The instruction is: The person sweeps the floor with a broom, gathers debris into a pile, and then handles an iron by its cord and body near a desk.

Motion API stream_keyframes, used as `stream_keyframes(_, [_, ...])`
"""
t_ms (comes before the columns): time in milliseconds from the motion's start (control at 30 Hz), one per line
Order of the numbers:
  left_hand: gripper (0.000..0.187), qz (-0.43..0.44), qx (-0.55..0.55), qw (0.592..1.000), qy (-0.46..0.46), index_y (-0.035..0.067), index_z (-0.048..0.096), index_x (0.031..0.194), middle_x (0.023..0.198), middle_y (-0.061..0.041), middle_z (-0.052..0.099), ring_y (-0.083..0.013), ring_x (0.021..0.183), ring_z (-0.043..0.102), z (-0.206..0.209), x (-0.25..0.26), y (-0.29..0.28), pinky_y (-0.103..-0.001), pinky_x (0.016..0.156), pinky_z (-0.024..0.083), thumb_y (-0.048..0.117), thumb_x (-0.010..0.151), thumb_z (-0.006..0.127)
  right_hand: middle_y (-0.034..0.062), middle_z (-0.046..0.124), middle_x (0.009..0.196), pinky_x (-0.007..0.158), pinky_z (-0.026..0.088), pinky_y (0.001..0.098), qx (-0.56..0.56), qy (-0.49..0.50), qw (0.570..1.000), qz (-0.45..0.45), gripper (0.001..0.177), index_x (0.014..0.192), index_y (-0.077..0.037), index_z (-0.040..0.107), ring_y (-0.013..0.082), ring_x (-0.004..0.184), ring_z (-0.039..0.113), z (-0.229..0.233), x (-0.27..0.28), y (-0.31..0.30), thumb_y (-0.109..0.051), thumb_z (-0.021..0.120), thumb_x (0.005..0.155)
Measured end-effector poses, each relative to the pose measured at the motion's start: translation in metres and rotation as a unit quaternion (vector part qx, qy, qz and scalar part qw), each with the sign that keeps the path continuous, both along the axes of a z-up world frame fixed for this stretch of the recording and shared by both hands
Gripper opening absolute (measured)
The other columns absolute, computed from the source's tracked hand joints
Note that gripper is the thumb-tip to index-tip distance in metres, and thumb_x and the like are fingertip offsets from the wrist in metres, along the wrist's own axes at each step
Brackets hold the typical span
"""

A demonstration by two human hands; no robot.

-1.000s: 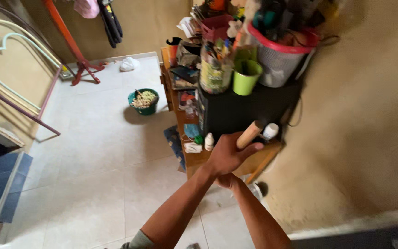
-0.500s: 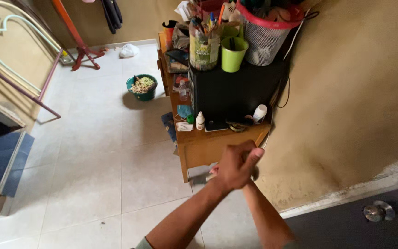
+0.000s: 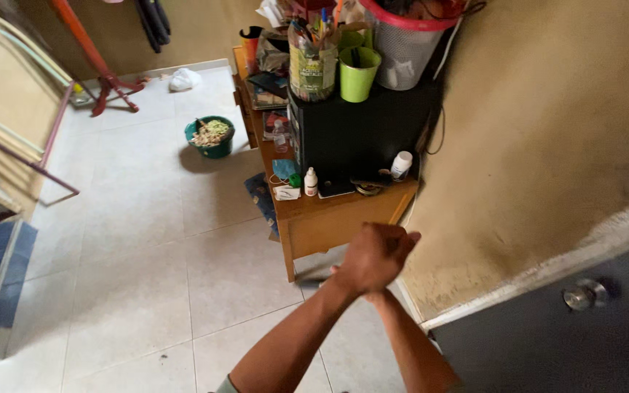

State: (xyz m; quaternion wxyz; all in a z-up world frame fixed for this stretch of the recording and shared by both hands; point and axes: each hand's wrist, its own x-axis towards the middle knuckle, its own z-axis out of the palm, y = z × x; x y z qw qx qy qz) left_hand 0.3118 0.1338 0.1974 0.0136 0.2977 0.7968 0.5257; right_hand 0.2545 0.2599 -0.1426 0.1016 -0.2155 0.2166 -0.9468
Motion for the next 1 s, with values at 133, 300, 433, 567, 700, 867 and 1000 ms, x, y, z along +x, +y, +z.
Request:
stream_keyframes(133, [0.044, -0.04, 0.021, 0.988, -0.144, 0.003, 0.065, 0.066, 0.054, -0.009, 0.063, -0.0187, 0.048, 0.058, 0.033, 0.008, -0.027, -0.038, 0.052, 0.048, 0.034, 0.097, 0.062, 0.0102, 0.052, 0.13, 0.11, 0.043, 0.0483, 0.329, -0.047, 0.938, -0.101, 0.045, 0.137, -0.006, 0.047, 0.025, 0.123, 0.051, 0.02, 0.017, -0.016, -0.036, 0.063, 0.108])
stream_keyframes(300, [0.047, -0.083, 0.113, 0.987, -0.08, 0.001, 0.056, 0.064, 0.052, -0.001, 0.04, -0.0085, 0.052, 0.034, 0.04, 0.024, -0.03, -0.033, 0.046, 0.029, 0.031, 0.098, 0.069, 0.0033, 0.05, 0.127, 0.105, 0.045, 0.0388, 0.395, -0.065, 0.901, -0.165, 0.04, 0.136, -0.009, 0.045, 0.0159, 0.121, 0.05, 0.05, 0.042, -0.005, -0.027, 0.062, 0.105])
stream_keyframes(433, [0.041, -0.09, 0.225, 0.969, -0.049, 0.004, 0.058, 0.067, 0.054, 0.004, 0.041, -0.0041, 0.054, 0.035, 0.021, 0.044, -0.012, -0.03, 0.046, 0.028, 0.031, 0.094, 0.072, 0.0031, 0.048, 0.122, 0.105, 0.048, 0.0366, 0.39, 0.002, 0.877, -0.28, 0.032, 0.132, -0.007, 0.047, 0.0154, 0.12, 0.051, 0.075, 0.068, 0.02, -0.023, 0.063, 0.11])
stream_keyframes(567, [0.059, -0.106, 0.196, 0.968, -0.115, 0.002, 0.044, 0.058, 0.052, 0.001, 0.034, -0.0079, 0.052, 0.029, -0.019, 0.051, 0.01, -0.034, 0.047, 0.025, 0.035, 0.1, 0.068, 0.0055, 0.059, 0.127, 0.102, 0.048, 0.0345, 0.659, -0.08, 0.656, -0.359, 0.04, 0.131, -0.007, 0.055, 0.0149, 0.123, 0.055, 0.081, 0.113, 0.05, -0.026, 0.065, 0.098])
stream_keyframes(700, [0.06, -0.107, 0.086, 0.984, -0.113, -0.002, 0.043, 0.055, 0.048, -0.01, 0.033, -0.0156, 0.048, 0.026, -0.034, 0.05, 0.011, -0.039, 0.045, 0.027, 0.034, 0.099, 0.063, 0.0057, 0.065, 0.127, 0.1, 0.049, 0.0346, 0.741, -0.184, 0.568, -0.308, 0.045, 0.134, -0.008, 0.058, 0.0146, 0.122, 0.059, 0.064, 0.139, 0.051, -0.031, 0.064, 0.095])
stream_keyframes(867, [0.055, -0.124, 0.022, 0.986, -0.105, -0.004, 0.05, 0.057, 0.045, -0.014, 0.037, -0.0204, 0.042, 0.031, 0.01, 0.051, 0.004, -0.041, 0.045, 0.033, 0.033, 0.095, 0.064, 0.0073, 0.067, 0.122, 0.097, 0.05, 0.0364, 0.727, -0.199, 0.575, -0.318, 0.046, 0.129, -0.007, 0.061, 0.0171, 0.117, 0.061, 0.05, 0.13, 0.024, -0.035, 0.065, 0.093])
stream_keyframes(1000, [0.057, -0.18, 0.031, 0.98, -0.083, -0.003, 0.048, 0.058, 0.05, -0.013, 0.032, -0.0161, 0.049, 0.026, 0.035, 0.054, 0.003, -0.039, 0.044, 0.03, 0.033, 0.099, 0.065, 0.0085, 0.068, 0.118, 0.095, 0.051, 0.0379, 0.731, -0.214, 0.558, -0.329, 0.047, 0.126, -0.007, 0.063, 0.019, 0.113, 0.063, 0.057, 0.138, 0.017, -0.039, 0.066, 0.092])
